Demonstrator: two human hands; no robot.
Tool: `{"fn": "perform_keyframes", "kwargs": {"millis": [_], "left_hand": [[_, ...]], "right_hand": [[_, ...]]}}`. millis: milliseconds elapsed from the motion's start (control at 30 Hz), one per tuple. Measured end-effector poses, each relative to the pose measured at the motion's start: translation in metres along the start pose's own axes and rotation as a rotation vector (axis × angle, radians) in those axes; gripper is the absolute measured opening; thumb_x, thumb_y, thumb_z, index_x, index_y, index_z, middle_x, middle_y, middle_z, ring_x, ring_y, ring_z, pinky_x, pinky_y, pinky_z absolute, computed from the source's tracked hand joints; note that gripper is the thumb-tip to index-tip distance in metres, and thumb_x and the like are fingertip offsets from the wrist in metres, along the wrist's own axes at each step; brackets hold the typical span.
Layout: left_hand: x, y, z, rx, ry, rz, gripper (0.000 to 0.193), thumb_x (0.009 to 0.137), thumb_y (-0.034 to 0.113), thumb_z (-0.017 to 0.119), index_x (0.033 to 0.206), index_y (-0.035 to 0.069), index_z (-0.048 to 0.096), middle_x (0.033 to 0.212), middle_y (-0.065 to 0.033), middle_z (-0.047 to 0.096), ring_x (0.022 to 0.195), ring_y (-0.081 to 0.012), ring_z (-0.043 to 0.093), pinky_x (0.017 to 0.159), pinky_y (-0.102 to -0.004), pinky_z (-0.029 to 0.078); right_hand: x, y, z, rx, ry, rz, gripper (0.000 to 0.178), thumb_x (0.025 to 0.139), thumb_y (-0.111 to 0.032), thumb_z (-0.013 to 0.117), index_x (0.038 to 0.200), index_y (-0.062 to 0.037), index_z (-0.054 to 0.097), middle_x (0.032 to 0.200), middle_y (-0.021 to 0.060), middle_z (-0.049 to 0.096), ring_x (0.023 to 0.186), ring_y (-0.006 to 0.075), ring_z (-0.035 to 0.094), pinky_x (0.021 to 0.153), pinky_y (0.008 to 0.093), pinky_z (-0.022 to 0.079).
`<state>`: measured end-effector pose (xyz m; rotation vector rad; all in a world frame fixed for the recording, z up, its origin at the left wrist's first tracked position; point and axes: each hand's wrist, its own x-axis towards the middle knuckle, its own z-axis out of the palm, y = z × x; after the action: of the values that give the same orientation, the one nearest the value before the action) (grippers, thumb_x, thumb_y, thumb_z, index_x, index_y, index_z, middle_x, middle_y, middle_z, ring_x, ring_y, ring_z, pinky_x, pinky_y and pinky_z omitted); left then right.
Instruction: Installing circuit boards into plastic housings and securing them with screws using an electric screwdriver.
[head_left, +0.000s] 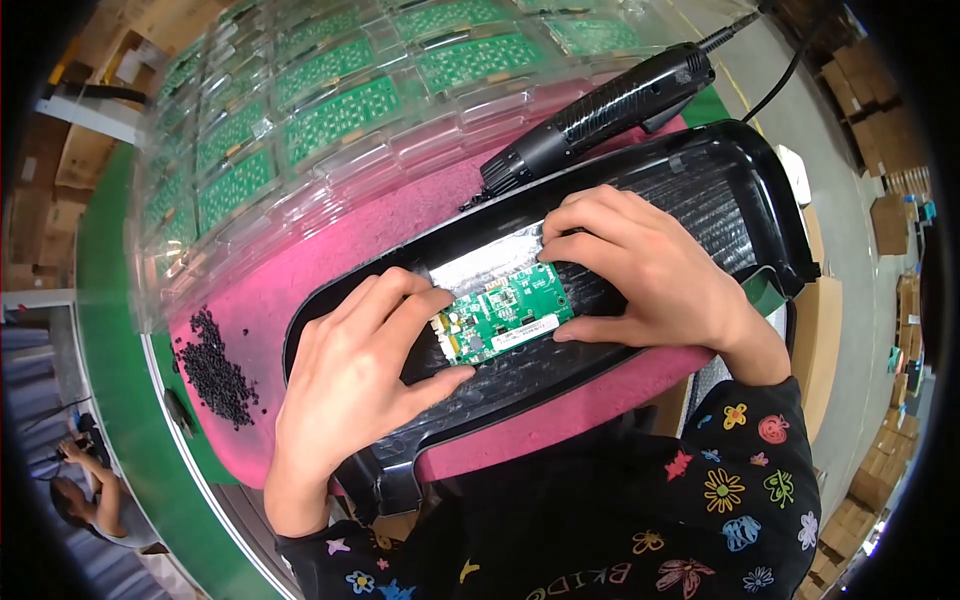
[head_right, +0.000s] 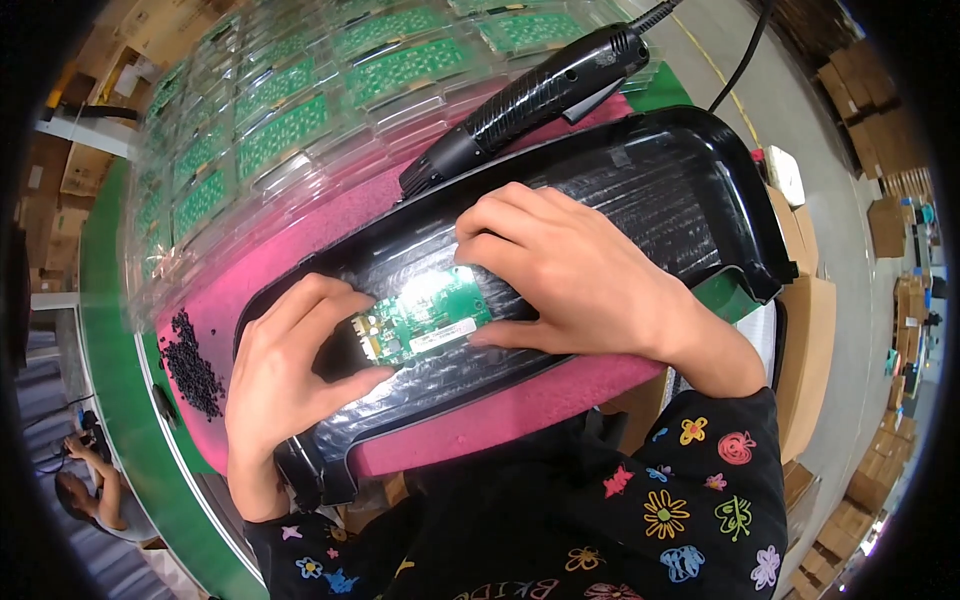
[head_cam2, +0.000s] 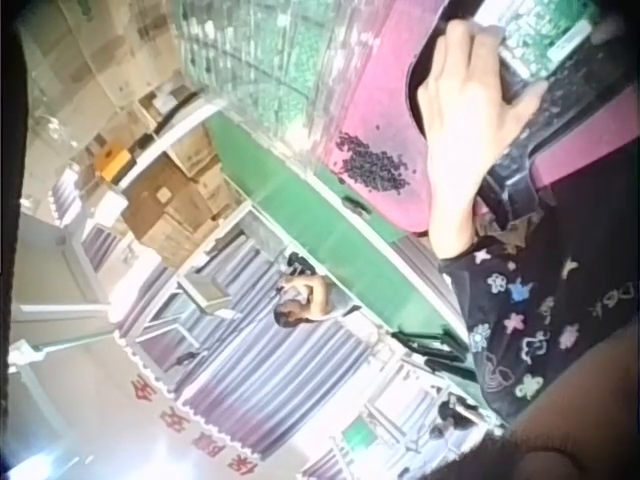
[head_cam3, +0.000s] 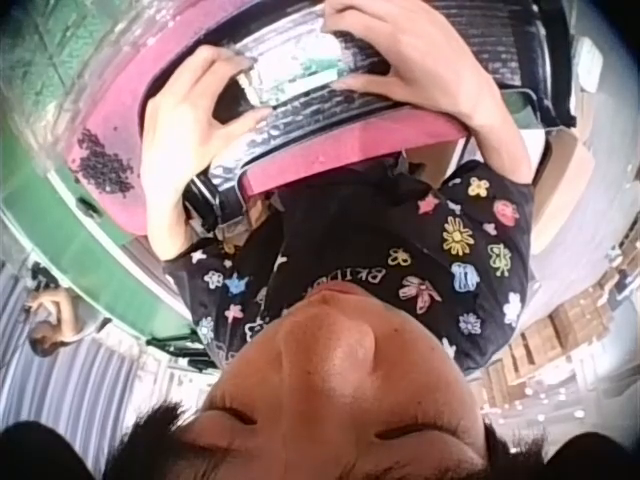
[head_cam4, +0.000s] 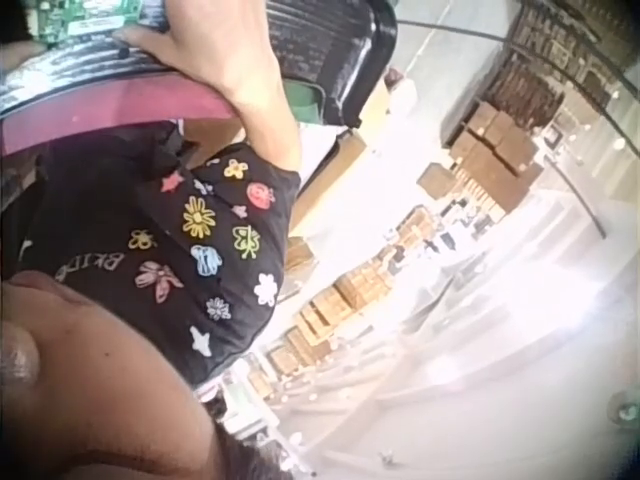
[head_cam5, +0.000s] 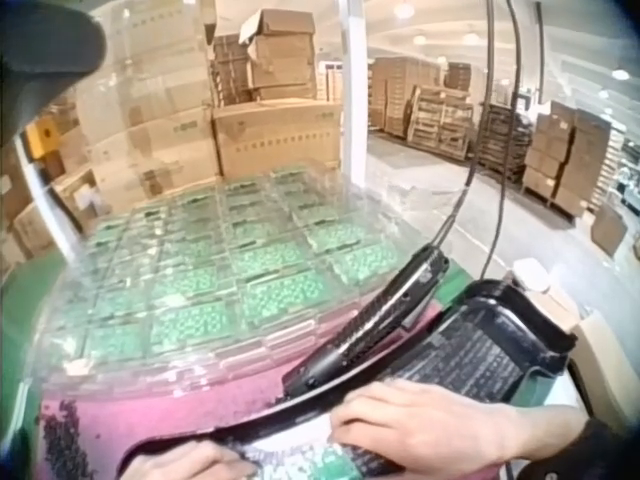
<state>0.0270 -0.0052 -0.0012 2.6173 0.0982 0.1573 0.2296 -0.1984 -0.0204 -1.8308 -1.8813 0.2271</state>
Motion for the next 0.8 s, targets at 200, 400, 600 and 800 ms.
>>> {"fn": "perform_keyframes", "kwargs": {"millis": [200, 400, 600, 800], "left_hand": [[-0.002, -0.001, -0.001, 0.04, -0.045, -0.01, 0.052, 0.066, 0.024, 0.085, 0.11, 0.006, 0.065, 0.108, -0.0079, 0.063, 0.095, -0.029, 0.065, 0.075, -0.0377, 0.056], [-0.013, -0.004, -0.008, 0.007, -0.014, -0.004, 0.052, 0.076, 0.031, 0.081, 0.115, 0.003, 0.06, 0.108, -0.0079, 0.059, 0.098, -0.0278, 0.063, 0.075, -0.0377, 0.055], [-0.033, -0.046, -0.047, 0.186, 0.452, -0.345, 0.011, 0.083, 0.007, 0.071, 0.088, -0.003, 0.07, 0.082, -0.0188, 0.07, 0.076, -0.0322, 0.07, 0.07, -0.0384, 0.054], [-0.066, -0.094, -0.062, 0.164, 0.144, -0.795, 0.018, 0.071, 0.002, 0.077, 0.085, -0.006, 0.069, 0.077, -0.0213, 0.069, 0.074, -0.033, 0.07, 0.072, -0.0405, 0.053]], "right_hand": [[0.004, -0.002, -0.004, 0.01, -0.033, 0.022, 0.054, 0.065, -0.023, 0.086, 0.107, -0.0034, 0.059, 0.115, 0.0113, 0.057, 0.11, 0.0325, 0.055, 0.092, 0.0419, 0.047], [0.006, -0.016, -0.019, -0.055, -0.023, 0.067, 0.07, 0.058, -0.028, 0.088, 0.117, -0.0031, 0.061, 0.121, 0.0135, 0.057, 0.114, 0.035, 0.054, 0.102, 0.0437, 0.039], [-0.012, 0.029, -0.033, -0.519, 0.538, 0.332, 0.041, 0.096, -0.013, 0.062, 0.135, -0.0064, 0.055, 0.131, 0.014, 0.055, 0.123, 0.0296, 0.052, 0.107, 0.038, 0.037], [-0.006, 0.054, -0.044, -0.238, 0.476, 0.416, 0.046, 0.1, -0.018, 0.059, 0.144, -0.0105, 0.047, 0.134, 0.0134, 0.057, 0.125, 0.0231, 0.054, 0.106, 0.0333, 0.039]]}}
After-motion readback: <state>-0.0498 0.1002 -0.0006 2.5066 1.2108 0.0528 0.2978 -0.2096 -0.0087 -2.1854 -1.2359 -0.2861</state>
